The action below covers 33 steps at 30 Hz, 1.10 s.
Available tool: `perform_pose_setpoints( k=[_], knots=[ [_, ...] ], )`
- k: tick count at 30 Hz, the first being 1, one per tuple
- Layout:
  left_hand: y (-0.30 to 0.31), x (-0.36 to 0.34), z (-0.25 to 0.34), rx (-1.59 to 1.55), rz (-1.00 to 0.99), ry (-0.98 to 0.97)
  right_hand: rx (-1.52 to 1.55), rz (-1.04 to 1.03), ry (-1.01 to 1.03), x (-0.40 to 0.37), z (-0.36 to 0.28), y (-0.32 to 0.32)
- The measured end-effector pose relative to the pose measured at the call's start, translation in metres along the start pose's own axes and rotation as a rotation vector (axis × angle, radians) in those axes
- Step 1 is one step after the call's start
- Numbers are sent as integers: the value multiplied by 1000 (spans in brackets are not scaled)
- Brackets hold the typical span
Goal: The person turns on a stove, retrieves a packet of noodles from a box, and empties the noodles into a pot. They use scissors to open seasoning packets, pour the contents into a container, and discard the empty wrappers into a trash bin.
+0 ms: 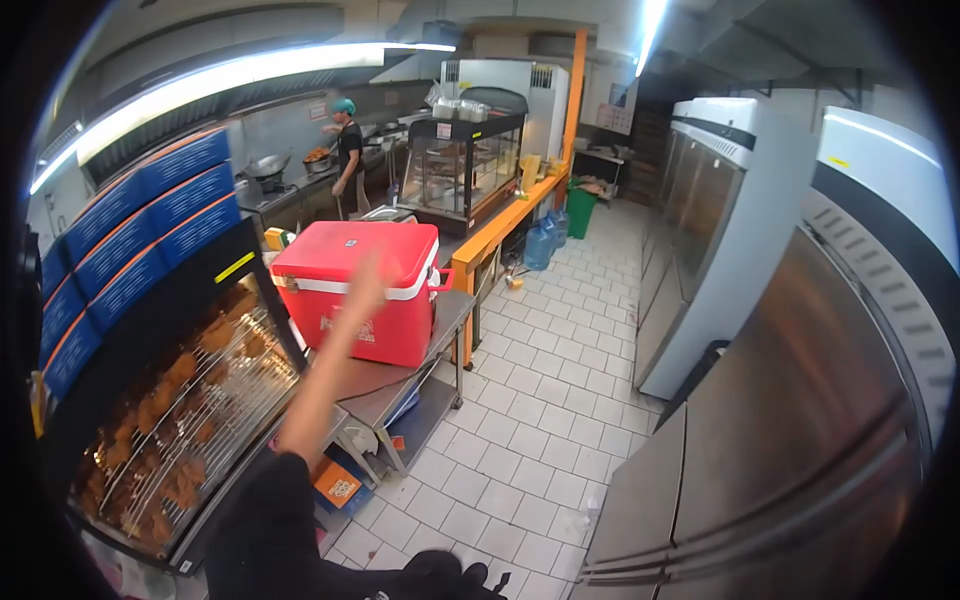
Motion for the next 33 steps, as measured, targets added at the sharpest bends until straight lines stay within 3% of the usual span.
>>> perform_pose_setpoints(
  k=[1, 2, 3, 5, 6, 8, 9, 11, 13, 15, 17, 20, 21, 22, 23, 25, 28, 29, 33],
  knots=[
    [9, 67, -18, -91, -79, 157, -69, -13, -48, 30, -24, 7],
    [23, 115, -22, -244, 100, 150, -147, -30, -108, 62, -48, 14],
    [18, 150, -45, -166, 162, 121, -235, -48, -170, 92, -70, 18],
    [-6, 181, -69, -162, 262, 152, -349, -74, -261, 156, -118, 23],
    [-30, 187, -83, -211, 170, 239, -348, -72, -269, 188, -144, 20],
    [-90, 181, -96, -102, 232, 189, -122, -44, -139, 246, -199, 6],
    [-123, 168, -105, -20, 159, 192, -6, -33, -73, 272, -227, -4],
    [-205, 107, -124, 456, -76, -14, 33, -42, -55, 314, -278, -13],
    [-241, 74, -151, 288, -835, 283, 95, -47, 15, 357, -335, -34],
    [-258, 113, -167, 369, -518, 318, 181, 16, 112, 387, -405, -63],
    [-251, 96, -163, 465, -305, 374, 253, 3, 82, 398, -432, -47],
    [-275, 115, -168, 79, -732, 582, 290, -68, -12, 454, -497, -76],
    [-281, 129, -181, 120, -785, 624, 309, -64, -49, 475, -512, -81],
    [-286, 142, -183, 143, -765, 571, 332, -59, -83, 503, -524, -87],
    [-295, 157, -184, 163, -740, 510, 68, -188, 87, 533, -537, -97],
    [-323, 169, -194, 153, -645, 449, -114, -289, 104, 577, -586, -110],
    [-353, 175, -196, 230, -1146, 658, -191, -317, 7, 645, -659, -120],
    [-359, 168, -199, 395, -1216, 653, -198, -280, 30, 668, -689, -115],
    [-356, 188, -200, 407, -1135, 620, 36, -279, 46, 724, -799, -138]
  ],
)
Point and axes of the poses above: each hand's wrist, its own x-axis towards the middle knuckle, its own y-axis out of the back of the hand, z = x × y, the point moved 2 cm from there along x, towards the middle knuckle, and after that the axes turned 8 degrees about x, right-handed, at the moved point
